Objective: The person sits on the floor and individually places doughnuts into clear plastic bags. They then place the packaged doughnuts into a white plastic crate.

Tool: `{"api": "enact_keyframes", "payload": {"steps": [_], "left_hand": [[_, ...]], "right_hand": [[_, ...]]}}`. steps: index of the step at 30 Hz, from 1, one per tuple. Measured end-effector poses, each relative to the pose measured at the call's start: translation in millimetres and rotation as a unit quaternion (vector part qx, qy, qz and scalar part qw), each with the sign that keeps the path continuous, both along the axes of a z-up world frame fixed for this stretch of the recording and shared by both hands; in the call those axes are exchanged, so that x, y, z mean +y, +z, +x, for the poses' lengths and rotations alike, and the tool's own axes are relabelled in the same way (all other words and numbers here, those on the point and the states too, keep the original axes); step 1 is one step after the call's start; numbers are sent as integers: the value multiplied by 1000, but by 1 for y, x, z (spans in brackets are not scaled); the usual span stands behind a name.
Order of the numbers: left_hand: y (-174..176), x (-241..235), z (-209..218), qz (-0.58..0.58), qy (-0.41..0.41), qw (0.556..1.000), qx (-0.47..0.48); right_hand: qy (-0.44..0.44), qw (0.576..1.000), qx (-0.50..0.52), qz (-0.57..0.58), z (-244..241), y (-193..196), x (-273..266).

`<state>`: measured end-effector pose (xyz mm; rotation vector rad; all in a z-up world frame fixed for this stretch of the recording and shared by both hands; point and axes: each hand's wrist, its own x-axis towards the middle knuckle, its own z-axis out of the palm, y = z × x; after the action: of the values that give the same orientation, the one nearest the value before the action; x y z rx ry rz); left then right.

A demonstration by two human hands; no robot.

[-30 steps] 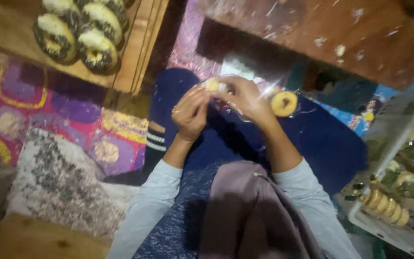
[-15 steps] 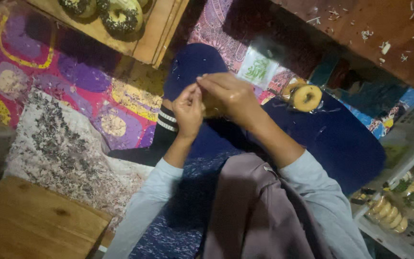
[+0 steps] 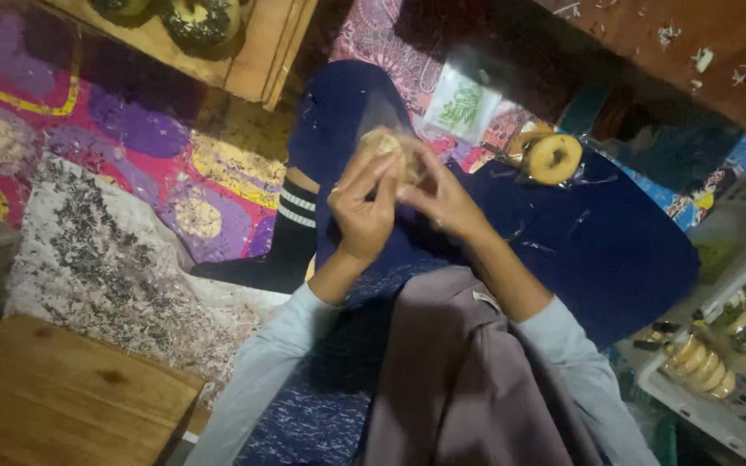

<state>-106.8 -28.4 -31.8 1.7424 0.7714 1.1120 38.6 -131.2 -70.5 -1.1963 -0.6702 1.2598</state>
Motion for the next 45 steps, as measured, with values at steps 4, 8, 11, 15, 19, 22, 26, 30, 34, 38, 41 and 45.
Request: {"api": "enact_keyframes", "payload": {"steps": [4, 8, 11, 15, 19, 22, 26, 30, 34, 38, 41, 45], "left_hand": [[-20, 34, -7, -129, 52, 990, 23], [-59, 56, -33, -530, -63, 829, -165], [-79, 52, -40, -501, -64, 847, -166], [-75, 45, -31, -383, -56, 915, -114], [-48, 46, -18, -234, 24, 962, -138], [-33, 43, -17, -141, 10, 985, -101], [-33, 36, -11, -161, -44, 975, -145], [-43, 32, -8, -237, -53, 954, -177], [-49, 30, -3, -232, -79, 955, -167], [-52, 27, -4, -223, -106, 951, -185], [-55, 26, -2, -225, -108, 952, -175], [-53, 26, 0, -204, -110, 957, -172]], "right_hand": [[-27, 989, 138, -53, -4, -36, 13], [-8, 995, 73, -60, -2, -30, 17], [-30, 995, -19, -90, -4, -12, 25], [-82, 976, -181, -87, -3, 8, 42], [-171, 955, -244, 12, 2, 26, 53], [-171, 942, -268, 106, 2, 35, 47], [-147, 954, -252, 63, 8, 41, 31], [-98, 948, -288, 92, 20, 50, 23], [-4, 942, -329, 71, 37, 66, 26], [24, 907, -416, 59, 40, 76, 30], [26, 865, -497, 67, 37, 78, 33], [17, 867, -496, 43, 33, 77, 35]]}}
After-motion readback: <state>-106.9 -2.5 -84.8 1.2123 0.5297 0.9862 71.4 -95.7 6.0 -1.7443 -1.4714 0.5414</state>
